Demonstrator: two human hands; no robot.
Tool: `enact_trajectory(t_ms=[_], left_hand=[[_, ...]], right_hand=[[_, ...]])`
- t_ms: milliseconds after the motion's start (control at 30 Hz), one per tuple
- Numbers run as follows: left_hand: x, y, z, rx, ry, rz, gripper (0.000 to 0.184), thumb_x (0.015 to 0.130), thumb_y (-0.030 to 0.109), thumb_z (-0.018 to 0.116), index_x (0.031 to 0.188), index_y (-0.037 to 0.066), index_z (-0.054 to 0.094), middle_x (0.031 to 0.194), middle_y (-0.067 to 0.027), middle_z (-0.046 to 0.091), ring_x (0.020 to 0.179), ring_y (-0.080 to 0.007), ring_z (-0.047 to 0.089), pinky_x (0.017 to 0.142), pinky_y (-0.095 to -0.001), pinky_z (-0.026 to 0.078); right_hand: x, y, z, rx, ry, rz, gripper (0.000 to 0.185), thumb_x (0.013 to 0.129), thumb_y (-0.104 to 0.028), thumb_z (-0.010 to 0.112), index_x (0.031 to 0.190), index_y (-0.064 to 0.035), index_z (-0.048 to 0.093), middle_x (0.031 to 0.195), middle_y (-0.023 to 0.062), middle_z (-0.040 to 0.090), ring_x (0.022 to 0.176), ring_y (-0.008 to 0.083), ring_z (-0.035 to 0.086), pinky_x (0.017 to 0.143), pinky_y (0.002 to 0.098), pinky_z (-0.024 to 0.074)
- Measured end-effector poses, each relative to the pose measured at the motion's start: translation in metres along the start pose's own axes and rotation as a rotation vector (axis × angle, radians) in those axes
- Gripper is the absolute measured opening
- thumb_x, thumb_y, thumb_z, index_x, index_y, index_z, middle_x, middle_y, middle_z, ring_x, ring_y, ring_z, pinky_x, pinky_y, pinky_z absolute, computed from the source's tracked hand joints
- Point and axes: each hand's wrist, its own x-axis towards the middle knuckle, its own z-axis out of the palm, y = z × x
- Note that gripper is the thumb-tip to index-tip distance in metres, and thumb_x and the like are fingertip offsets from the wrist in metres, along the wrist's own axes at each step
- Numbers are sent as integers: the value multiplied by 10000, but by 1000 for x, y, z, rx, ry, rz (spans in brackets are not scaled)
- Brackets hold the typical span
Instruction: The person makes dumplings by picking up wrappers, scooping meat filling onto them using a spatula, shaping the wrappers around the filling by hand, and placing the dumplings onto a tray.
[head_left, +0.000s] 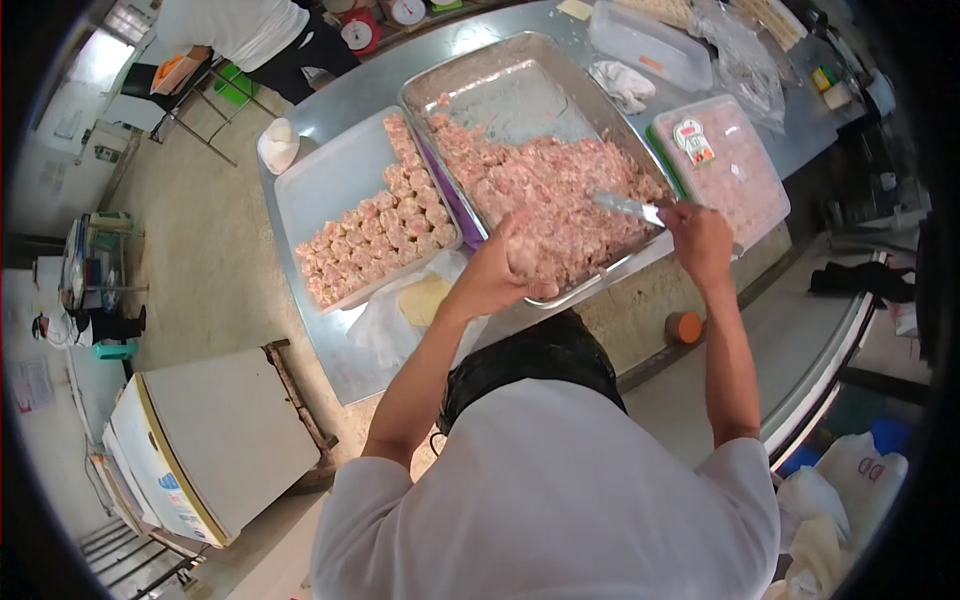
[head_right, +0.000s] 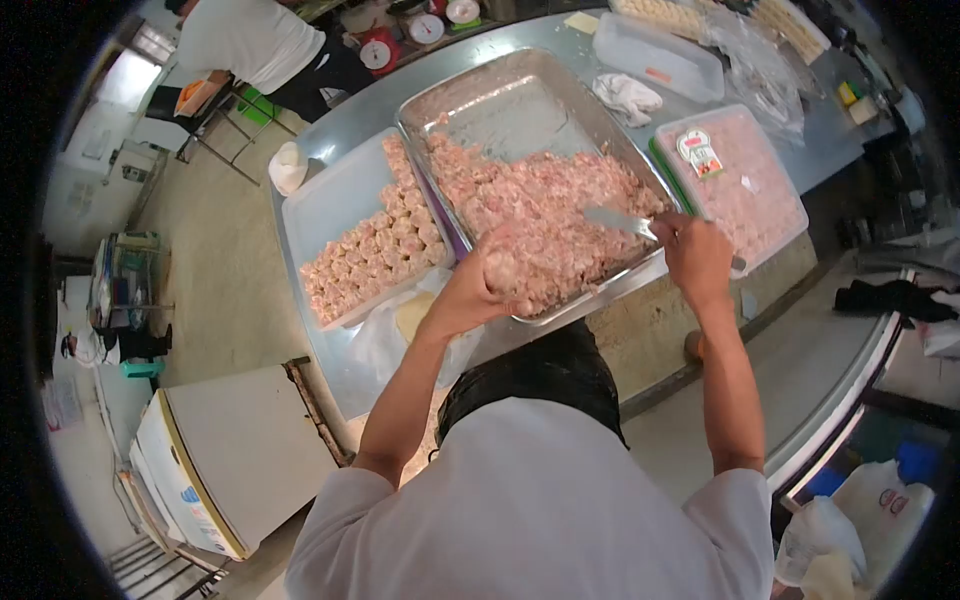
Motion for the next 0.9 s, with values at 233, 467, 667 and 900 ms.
enact_trajectory(t_ms=[233, 467, 667, 900], left_hand=[[5, 14, -10, -219, -169, -273, 498, 733, 195, 902, 1113, -18, 659, 865, -35, 657, 816, -87, 586, 727, -268, 502], [-2, 18, -4, -307, -211, -291, 316, 773, 103, 870, 1012, -2, 692, 885, -14, 670, 796, -73, 608, 677, -255, 498], [-2, 23, -3, -237, -229, -232, 222, 787, 113, 846, 916, -6, 709, 791, -19, 682, 729, -84, 622, 655, -262, 504], [-11, 16, -3, -163, -288, -248, 242, 783, 150, 850, 866, -4, 683, 738, -19, 644, 700, -85, 603, 646, -265, 479]], right_hand=[[0, -46, -37, 420, -465, -90, 244, 910, -218, 748, 826, 6, 702, 591, 145, 516, 560, 214, 468, 580, 380, 395], [-5, -52, -21, 383, -417, -130, 260, 905, -218, 750, 797, 10, 689, 602, 159, 519, 554, 263, 469, 572, 398, 394], [-11, -56, -9, 428, -505, -120, 260, 909, -241, 742, 814, -4, 697, 659, 170, 586, 604, 324, 541, 594, 415, 423], [-17, -57, -15, 375, -520, -125, 256, 904, -259, 739, 831, -16, 707, 683, 168, 608, 648, 349, 591, 613, 431, 436]])
